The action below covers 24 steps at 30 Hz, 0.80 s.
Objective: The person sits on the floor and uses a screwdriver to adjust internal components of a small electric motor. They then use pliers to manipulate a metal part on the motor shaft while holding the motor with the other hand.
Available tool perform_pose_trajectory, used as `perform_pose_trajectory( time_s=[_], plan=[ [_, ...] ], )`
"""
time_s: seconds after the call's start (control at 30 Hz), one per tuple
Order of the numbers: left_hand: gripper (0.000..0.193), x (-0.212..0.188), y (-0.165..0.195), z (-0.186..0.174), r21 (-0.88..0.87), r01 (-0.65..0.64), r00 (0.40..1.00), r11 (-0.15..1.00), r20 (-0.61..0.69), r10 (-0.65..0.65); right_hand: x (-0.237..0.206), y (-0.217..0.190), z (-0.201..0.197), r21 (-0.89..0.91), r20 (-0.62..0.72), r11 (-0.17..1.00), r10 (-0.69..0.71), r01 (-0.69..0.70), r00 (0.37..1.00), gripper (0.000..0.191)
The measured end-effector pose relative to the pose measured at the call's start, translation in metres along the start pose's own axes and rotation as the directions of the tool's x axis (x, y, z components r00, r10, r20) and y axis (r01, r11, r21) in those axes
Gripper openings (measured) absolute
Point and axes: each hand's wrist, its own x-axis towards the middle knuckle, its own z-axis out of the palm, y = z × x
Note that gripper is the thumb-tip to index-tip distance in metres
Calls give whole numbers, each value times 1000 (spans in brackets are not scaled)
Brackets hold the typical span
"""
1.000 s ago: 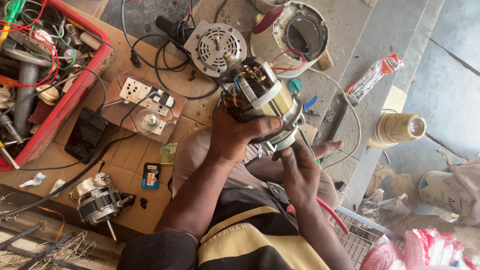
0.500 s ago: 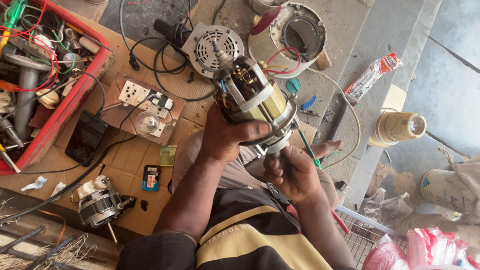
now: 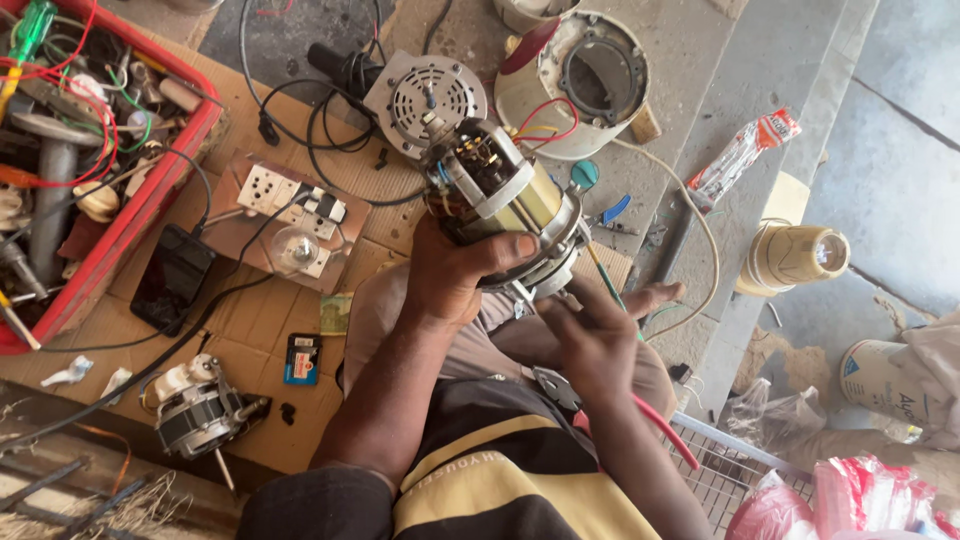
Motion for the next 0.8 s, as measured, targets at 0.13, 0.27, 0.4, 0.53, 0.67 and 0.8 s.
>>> perform_pose_trajectory(
  time_s=[0.13,0.27,0.4,0.53,0.67,0.8],
  plan=[
    [54,-1,0,1,23,18,1000,1000,-16,-17,12,10,-13,489,483,629,382,-604,788,63],
    [51,-1,1,0,70,14,1000,997,-3,-14,16,23,-16,614,633,389,276,-686,723,42],
    [48,-3,-1,-3,96,-9,999,995,38,5,10,25,-10,564,406,710,205,-421,890,36],
    [50,-2,-5,-1,-25,39,999,999,-14,-40,2,15,-9,-198,156,918,-318,345,935,29],
    [55,0,3,2,2,41,999,999,10,-41,3,10,-13,-57,183,993,-94,106,979,28],
    [66,-1,19,0,19,76,983,997,168,-78,17,15,-28,475,664,669,154,-572,732,31]
  ],
)
